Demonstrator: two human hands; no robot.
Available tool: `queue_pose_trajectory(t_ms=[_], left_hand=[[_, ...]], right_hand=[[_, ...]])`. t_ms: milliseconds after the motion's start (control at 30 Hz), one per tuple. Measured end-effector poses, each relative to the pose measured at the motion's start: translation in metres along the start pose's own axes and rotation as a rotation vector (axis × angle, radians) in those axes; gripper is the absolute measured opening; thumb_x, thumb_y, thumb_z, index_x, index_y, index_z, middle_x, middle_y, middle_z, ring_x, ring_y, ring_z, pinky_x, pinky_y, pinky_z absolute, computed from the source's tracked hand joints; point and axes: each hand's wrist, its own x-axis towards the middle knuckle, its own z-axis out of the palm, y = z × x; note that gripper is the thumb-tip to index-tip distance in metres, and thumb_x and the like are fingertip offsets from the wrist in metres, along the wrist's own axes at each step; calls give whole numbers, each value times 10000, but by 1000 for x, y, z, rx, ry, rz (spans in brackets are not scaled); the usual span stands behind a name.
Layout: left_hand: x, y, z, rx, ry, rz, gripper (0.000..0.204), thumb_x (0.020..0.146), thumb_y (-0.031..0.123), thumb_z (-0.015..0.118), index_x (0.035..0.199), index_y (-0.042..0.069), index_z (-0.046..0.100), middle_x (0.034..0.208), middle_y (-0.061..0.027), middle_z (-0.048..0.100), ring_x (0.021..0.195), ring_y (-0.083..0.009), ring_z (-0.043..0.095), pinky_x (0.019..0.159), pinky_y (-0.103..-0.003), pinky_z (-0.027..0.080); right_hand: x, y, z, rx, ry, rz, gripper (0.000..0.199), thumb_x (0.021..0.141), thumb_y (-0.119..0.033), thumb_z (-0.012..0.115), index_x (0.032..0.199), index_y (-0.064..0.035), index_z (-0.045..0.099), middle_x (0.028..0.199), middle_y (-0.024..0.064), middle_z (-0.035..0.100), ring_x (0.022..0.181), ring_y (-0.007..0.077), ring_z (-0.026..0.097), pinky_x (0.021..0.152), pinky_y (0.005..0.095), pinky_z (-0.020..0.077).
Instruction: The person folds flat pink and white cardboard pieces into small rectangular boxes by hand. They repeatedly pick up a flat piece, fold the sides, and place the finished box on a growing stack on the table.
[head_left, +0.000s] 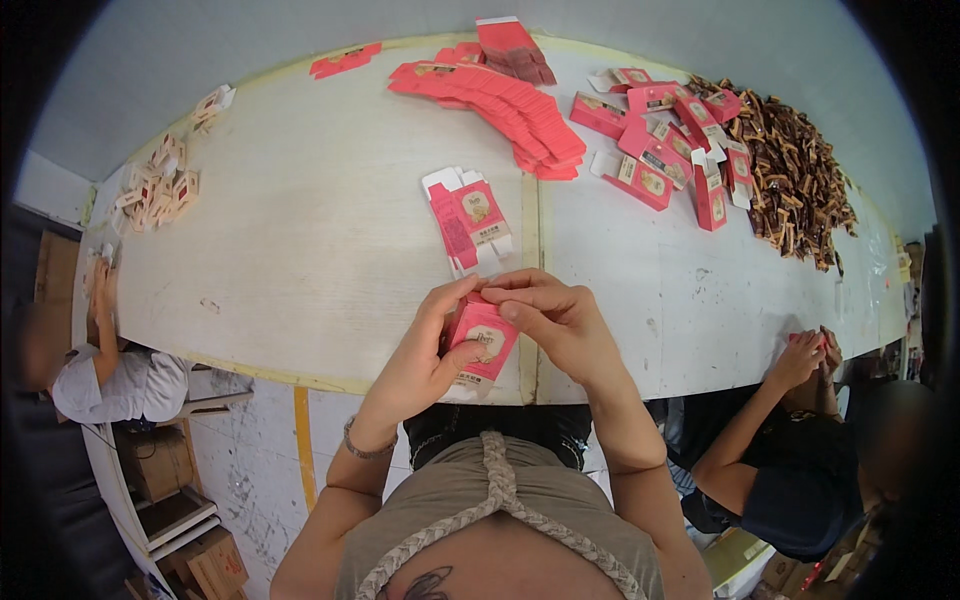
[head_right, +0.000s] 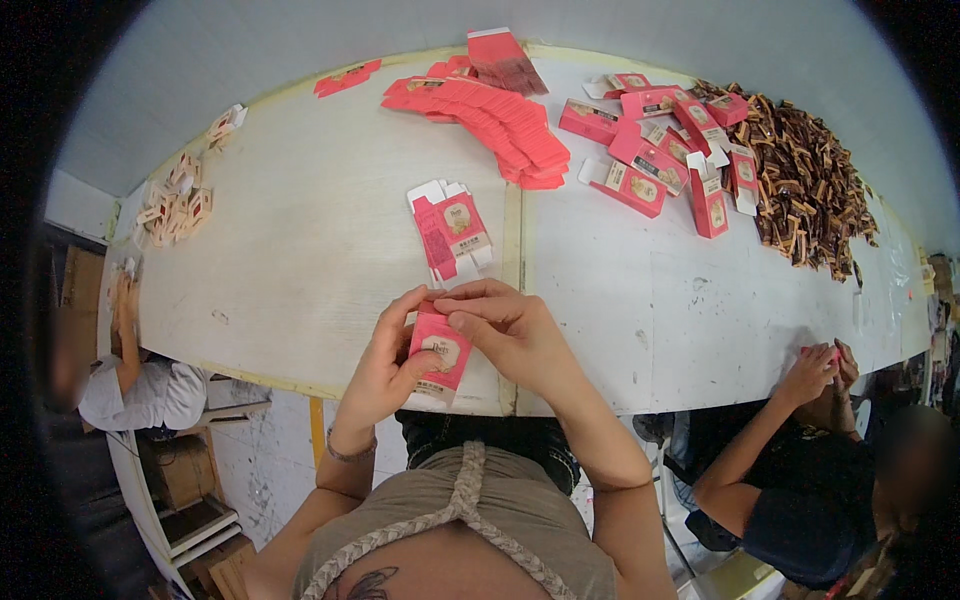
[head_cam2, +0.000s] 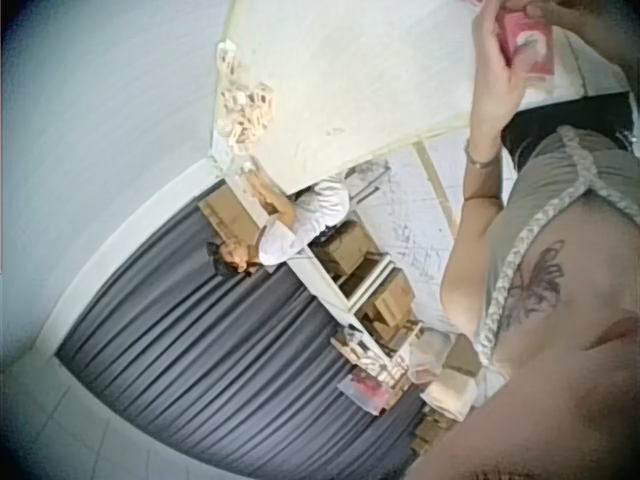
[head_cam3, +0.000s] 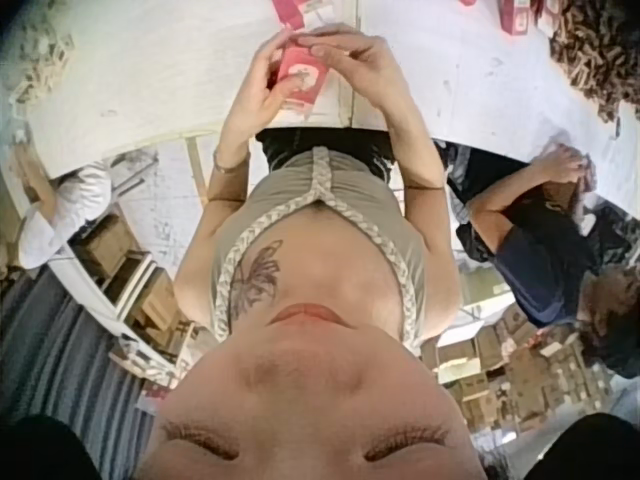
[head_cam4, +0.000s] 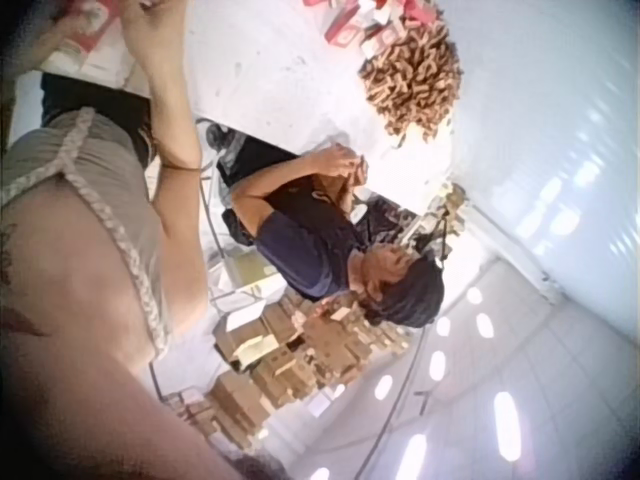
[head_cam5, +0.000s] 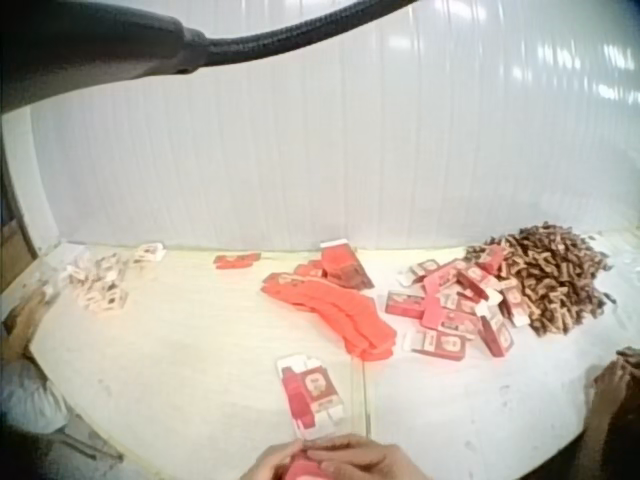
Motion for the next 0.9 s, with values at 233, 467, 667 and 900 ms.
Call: queue_pose_trajectory(t_ms=[233, 467, 667, 900], left_hand=[[8, -7, 0, -172, 17, 30, 366, 898, -10, 497, 1242, 29, 375, 1321, -135, 385, 1166, -190, 443, 953, -327, 395], [48, -45, -4, 232, 355, 70, 513, 889, 44, 499, 1358, 39, 290, 1375, -186, 331, 1282, -299, 342, 1023, -405, 337], [80, -89, -19, 654, 316, -82, 544, 875, 128, 537, 1328, -67, 307, 1337, -258, 380, 1210, -402, 388, 1032, -416, 326], [90, -80, -16, 403, 531, 10, 526, 905, 173, 528, 1314, -85, 318, 1212, -239, 490, 1152, -311, 459, 969, -407, 389]], right_hand=[[-20, 24, 21, -180, 172, -215, 258, 825, 19, 618, 1081, -12, 617, 1143, 111, 590, 1071, 188, 564, 903, 311, 474], [57, -15, -89, -1021, 567, -350, 236, 790, -117, 640, 973, 26, 601, 969, 180, 634, 845, 304, 614, 741, 396, 480], [124, 90, -29, -997, 363, 97, 556, 627, -366, 777, 1004, 10, 614, 966, 183, 645, 819, 275, 639, 740, 361, 490], [111, 47, -58, -708, 294, 311, 282, 716, -186, 716, 861, 32, 612, 754, 81, 629, 617, 155, 575, 569, 298, 460]])
